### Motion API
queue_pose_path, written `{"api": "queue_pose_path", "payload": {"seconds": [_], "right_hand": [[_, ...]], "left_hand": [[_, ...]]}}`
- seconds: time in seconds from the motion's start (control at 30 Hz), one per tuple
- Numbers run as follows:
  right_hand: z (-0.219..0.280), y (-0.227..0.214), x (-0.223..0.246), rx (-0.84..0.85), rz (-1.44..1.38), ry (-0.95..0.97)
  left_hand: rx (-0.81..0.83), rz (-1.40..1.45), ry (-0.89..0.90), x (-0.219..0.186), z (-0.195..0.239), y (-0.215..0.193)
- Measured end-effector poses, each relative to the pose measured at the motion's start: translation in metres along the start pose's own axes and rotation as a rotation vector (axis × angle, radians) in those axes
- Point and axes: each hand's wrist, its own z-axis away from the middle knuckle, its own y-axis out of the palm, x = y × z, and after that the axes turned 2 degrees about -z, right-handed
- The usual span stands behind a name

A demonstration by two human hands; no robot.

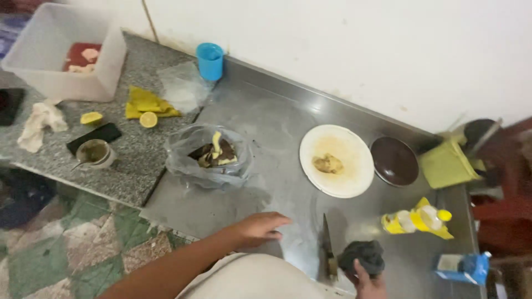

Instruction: Peeling a cooked vegetable and placing the pieces into a plastic bag

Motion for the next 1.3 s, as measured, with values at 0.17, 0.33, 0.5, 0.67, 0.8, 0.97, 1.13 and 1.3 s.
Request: {"api": "queue_pose_path", "payload": {"seconds": [0.17,0.33,0.5,0.67,0.8,0.97,1.13,1.3], "right_hand": [[-0.109,-0.010,-0.062,0.345,0.555,0.206],[-0.150,0.017,-0.086,0.355,0.902,-0.249],[-0.045,0.144,0.105,0.660,0.512,0.222],[-0.028,0.263,0.130,0.851,0.198,0.083],[-0.036,0.349,0.145,0.852,0.309,-0.009],[-0.028,0.406,0.168,0.809,0.491,0.012],[-0.029,0.415,0.185,0.638,0.374,-0.131],[-0.026,0.390,0.207,0.511,0.194,-0.170]], "left_hand": [[-0.163,0.178,-0.719,-0.005,0.112,-0.035],[-0.405,0.276,-1.061,0.008,0.182,-0.031],[-0.592,0.265,-1.098,0.025,0.177,-0.088],[-0.719,0.101,-0.926,0.068,0.141,-0.170],[-0.691,-0.316,-0.840,0.117,0.108,-0.225],[-0.647,-0.672,-0.720,0.221,0.087,-0.226],[-0.835,-0.746,-0.597,0.251,0.078,-0.226],[-1.057,-0.595,-0.390,0.224,0.091,-0.257]]}}
